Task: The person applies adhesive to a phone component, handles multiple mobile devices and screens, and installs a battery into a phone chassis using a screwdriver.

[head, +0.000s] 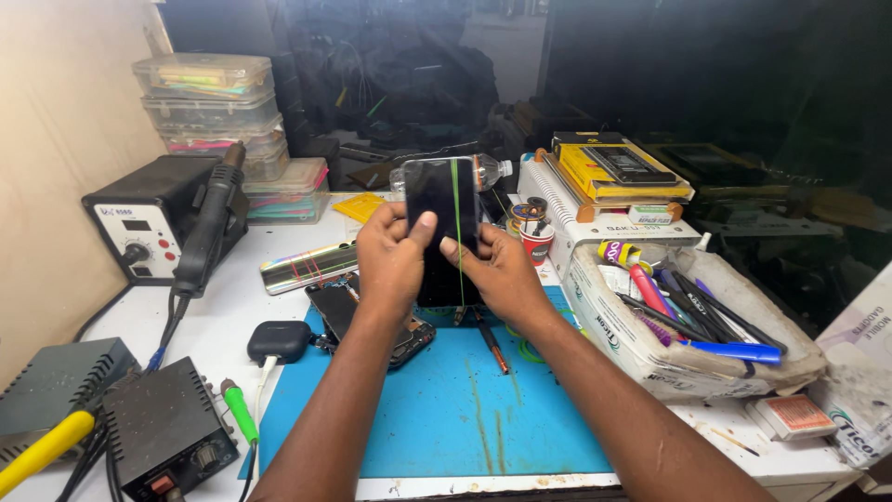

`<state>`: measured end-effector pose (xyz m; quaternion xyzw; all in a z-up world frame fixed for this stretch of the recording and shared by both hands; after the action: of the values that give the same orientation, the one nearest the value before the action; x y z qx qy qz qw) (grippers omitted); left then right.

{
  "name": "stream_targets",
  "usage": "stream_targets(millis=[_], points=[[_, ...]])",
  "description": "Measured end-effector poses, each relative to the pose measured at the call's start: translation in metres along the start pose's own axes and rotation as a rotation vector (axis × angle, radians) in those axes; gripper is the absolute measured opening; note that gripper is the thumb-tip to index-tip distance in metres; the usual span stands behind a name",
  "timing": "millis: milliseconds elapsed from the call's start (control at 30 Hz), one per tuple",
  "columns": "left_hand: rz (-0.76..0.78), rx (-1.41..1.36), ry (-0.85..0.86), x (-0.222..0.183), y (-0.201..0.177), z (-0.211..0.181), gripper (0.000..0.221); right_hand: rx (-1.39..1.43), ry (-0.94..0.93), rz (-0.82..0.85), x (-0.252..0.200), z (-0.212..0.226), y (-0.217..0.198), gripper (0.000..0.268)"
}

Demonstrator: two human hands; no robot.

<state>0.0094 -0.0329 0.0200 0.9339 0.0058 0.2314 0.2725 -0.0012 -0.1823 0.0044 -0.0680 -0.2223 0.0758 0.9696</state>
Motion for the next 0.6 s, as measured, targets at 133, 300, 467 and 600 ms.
stream_targets(millis=[133, 300, 467, 600], points=[[-0.131, -0.087, -0.043, 0.008, -0.014, 0.002, 0.019, 0.070, -0.106, -0.077, 0.002, 0.003, -0.001, 0.031], [-0.269, -0.067, -0.039, 0.010, -0.023, -0.004, 0.020, -0.005, -0.165, -0.068, -0.005, 0.018, 0.004, 0.039], [-0.326, -0.116, -0.010, 0.010, -0.031, -0.008, 0.020, -0.587, -0.522, -0.102, -0.020, 0.042, 0.011, 0.057], [-0.419, -0.265, -0.052, 0.014, -0.044, -0.004, 0.021, -0.714, -0.252, 0.003, -0.020, 0.042, 0.011, 0.070]])
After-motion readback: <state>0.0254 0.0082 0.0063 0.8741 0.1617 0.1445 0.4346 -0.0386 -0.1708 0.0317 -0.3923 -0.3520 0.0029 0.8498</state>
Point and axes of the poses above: each hand's wrist, its own x-axis towards the middle knuckle, its own y-axis out of the palm, z = x × y, the point moved 3 cm from there along x, towards the middle knuckle, and after that the axes turned 9 degrees about -x, right-handed, at the moved point
